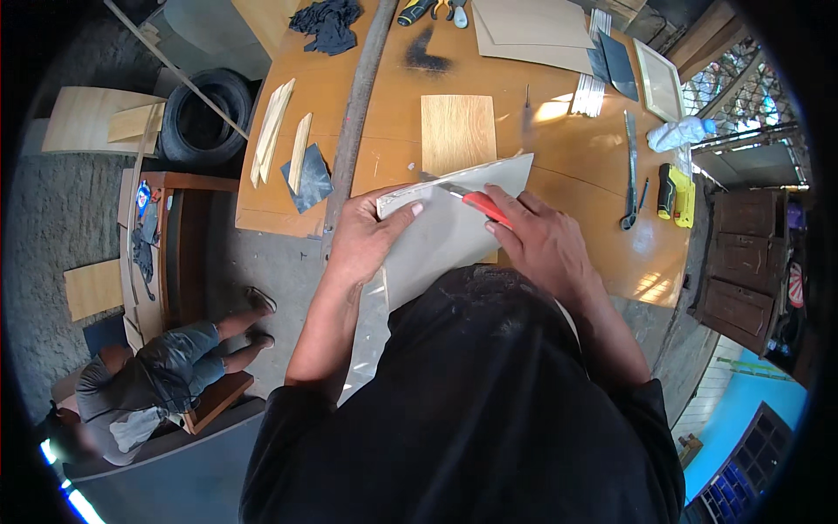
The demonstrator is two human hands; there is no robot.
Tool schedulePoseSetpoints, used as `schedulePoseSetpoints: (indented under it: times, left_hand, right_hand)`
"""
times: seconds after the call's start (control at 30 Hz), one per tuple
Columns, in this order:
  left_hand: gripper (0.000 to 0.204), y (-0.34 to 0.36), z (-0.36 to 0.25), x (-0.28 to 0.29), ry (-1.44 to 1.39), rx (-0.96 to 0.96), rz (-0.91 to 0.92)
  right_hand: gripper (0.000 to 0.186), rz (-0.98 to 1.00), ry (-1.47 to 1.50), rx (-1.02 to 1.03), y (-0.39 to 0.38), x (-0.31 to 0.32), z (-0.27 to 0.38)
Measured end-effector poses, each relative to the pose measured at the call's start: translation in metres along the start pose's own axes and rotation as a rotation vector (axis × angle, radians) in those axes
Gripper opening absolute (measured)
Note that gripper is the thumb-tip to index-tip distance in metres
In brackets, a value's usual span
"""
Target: Trim excess backing material and sand the edges of wooden picture frames.
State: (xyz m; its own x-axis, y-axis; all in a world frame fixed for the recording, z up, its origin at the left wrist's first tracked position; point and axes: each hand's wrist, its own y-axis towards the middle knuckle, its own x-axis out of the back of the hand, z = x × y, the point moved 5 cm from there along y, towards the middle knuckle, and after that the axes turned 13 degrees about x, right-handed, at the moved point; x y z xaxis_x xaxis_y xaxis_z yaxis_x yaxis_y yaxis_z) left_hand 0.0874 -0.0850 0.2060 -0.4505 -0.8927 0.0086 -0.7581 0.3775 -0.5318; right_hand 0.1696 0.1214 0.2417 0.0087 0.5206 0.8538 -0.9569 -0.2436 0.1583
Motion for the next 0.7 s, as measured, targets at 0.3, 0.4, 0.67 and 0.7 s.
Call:
schedulePoseSetpoints:
  times: [0.3, 0.4, 0.67, 0.7]
  left_hand:
    - [0.027, -0.009, 0.002, -0.001, 0.087, -0.067, -0.053]
    - [0.027, -0.011, 0.002, -0.001, 0.107, -0.08, -0.061]
    - [0.028, -0.01, 0.004, -0.002, 0.146, -0.123, -0.068]
    - [0.028, -0.009, 0.004, -0.002, 0.148, -0.122, -0.061]
  right_hand:
    - [0.039, 0.035, -0.039, -0.122, -0.019, 0.007, -0.034]
    - [0.038, 0.021, -0.06, -0.127, -0.027, 0.004, -0.045]
    - [0.039, 0.038, -0.043, -0.125, -0.031, 0.006, -0.054]
    - [0.039, 0.046, -0.045, -0.127, -0.03, 0.006, -0.054]
